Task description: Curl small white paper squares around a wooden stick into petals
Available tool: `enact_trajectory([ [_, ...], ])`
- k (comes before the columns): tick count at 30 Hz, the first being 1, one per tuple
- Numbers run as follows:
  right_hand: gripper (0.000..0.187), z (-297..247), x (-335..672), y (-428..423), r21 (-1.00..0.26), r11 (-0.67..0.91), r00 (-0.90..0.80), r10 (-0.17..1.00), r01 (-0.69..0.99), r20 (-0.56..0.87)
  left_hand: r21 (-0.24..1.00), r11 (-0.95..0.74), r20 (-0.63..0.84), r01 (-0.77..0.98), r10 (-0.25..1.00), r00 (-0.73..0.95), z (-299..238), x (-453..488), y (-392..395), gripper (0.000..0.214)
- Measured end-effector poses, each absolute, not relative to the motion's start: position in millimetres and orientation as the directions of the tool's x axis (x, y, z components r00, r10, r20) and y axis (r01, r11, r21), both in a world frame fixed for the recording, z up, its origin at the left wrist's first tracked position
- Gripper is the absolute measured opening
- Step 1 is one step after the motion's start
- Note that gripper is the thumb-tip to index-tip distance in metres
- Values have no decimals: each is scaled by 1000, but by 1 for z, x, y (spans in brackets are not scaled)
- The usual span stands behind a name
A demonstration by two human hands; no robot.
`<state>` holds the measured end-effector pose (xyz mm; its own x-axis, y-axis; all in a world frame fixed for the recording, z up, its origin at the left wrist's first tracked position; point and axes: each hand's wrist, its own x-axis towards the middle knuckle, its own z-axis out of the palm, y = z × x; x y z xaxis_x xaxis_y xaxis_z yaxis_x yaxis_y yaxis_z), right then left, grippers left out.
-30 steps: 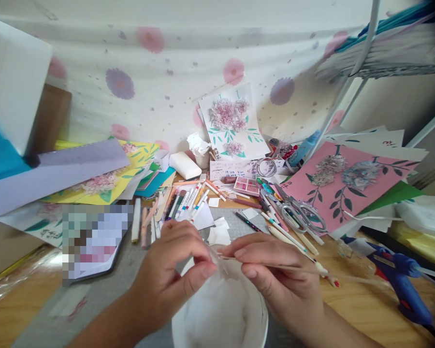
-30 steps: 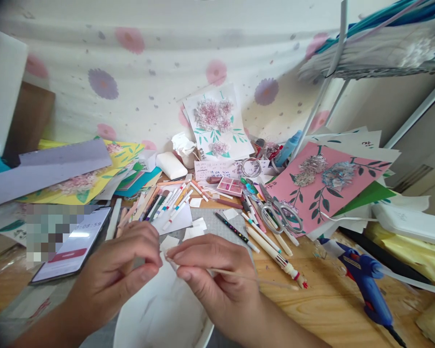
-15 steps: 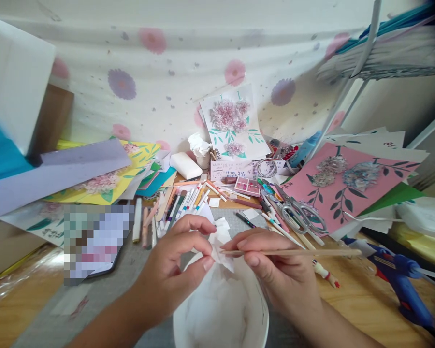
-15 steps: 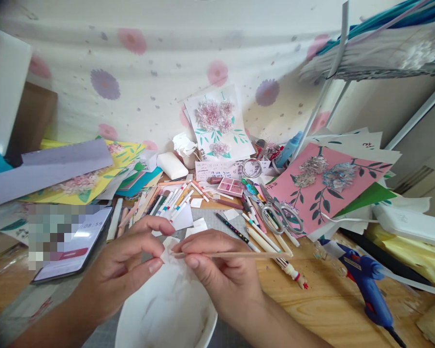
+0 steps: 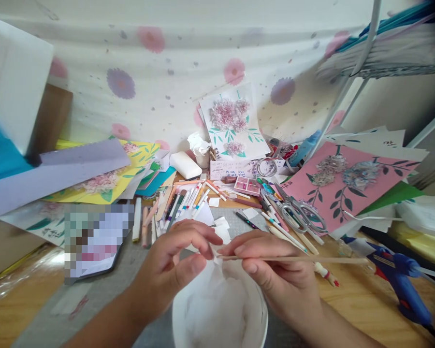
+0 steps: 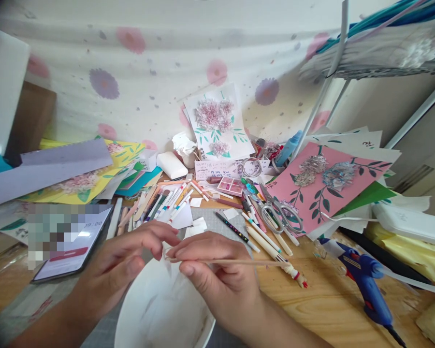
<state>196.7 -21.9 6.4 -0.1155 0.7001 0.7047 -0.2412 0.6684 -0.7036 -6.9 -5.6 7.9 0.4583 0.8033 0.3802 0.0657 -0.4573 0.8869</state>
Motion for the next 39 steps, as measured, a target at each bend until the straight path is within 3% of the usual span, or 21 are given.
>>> enact_trajectory([
  [7,31,10,195,-24,-657,727,-171,634,-198,754,855,-485,375,184,823,427,9,0,-7,12],
  [10,22,3,197,-21,-713,669,-98,711,-213,696,855,-474,365,209,838,406,8,-1,-7,15],
  [13,15,-3,203,-15,-766,550,-30,806,-333,591,839,-490,379,239,839,389,6,-3,-5,16],
  [19,5,10,213,-6,-746,429,127,895,-509,428,802,-506,355,316,830,429,6,-5,-4,16],
  [23,5,14,213,-6,-746,369,51,910,-554,411,715,-592,365,373,771,523,8,-5,-7,11],
  [29,10,2,203,-16,-808,362,-155,865,-466,477,906,-393,289,161,848,444,3,-5,-6,45],
  [34,15,3,201,-20,-805,503,-164,807,-314,568,901,-352,209,253,865,457,10,-1,-6,7],
  [39,13,1,203,-19,-788,501,-108,816,-359,568,961,-244,158,133,874,460,12,1,-6,10],
])
